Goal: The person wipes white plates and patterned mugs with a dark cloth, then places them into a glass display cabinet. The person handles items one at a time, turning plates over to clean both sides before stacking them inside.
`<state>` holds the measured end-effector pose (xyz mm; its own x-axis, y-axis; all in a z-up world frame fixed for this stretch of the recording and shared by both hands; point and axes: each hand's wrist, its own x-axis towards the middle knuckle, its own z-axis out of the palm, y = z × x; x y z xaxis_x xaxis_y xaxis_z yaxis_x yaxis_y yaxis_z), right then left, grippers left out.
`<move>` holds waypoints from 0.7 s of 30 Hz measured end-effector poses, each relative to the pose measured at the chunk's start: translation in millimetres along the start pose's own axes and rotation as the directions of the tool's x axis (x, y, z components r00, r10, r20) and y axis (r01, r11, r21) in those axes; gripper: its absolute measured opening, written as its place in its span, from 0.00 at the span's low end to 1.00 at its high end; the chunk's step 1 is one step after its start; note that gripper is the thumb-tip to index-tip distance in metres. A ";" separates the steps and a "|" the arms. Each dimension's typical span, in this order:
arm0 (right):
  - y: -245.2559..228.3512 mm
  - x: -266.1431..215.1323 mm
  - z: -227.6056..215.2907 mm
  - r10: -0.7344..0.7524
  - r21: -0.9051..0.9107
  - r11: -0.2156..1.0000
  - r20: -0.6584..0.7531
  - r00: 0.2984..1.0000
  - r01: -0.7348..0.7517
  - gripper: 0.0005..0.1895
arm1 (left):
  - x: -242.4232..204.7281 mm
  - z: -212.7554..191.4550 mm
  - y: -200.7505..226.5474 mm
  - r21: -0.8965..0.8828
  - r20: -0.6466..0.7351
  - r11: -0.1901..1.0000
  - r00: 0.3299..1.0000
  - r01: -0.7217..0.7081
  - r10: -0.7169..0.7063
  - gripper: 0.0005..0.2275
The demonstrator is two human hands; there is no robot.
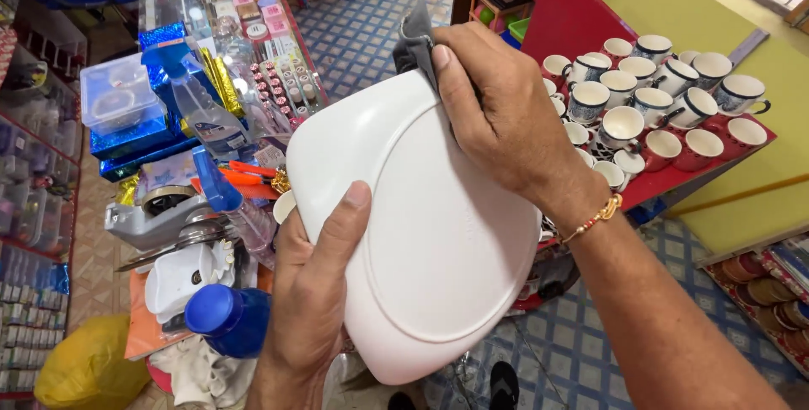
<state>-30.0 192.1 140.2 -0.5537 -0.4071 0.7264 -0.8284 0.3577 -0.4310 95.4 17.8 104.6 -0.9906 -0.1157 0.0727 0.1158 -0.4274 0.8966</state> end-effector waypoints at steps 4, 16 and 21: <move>8.7 -1.5 2.3 -0.015 -0.018 1.000 -0.026 1.000 0.015 0.11 | 3.2 5.5 0.0 0.006 -0.024 1.000 1.000 0.002 -0.002 0.19; 12.6 -26.0 -34.5 -0.172 -0.170 0.972 -0.058 0.983 0.160 0.13 | 39.1 63.6 -44.3 -0.102 0.088 0.993 0.995 0.056 -0.047 0.18; 70.1 -57.6 -106.5 -0.030 -0.164 0.986 -0.029 0.999 0.024 0.13 | 61.6 138.5 -88.6 -0.092 0.177 0.984 0.975 0.154 -0.136 0.19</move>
<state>-47.2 330.2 125.1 -0.5262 -0.3925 0.7544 -0.8166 0.4809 -0.3193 14.0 172.8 90.2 -0.9942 0.1040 0.0267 -0.0315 -0.5210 0.8530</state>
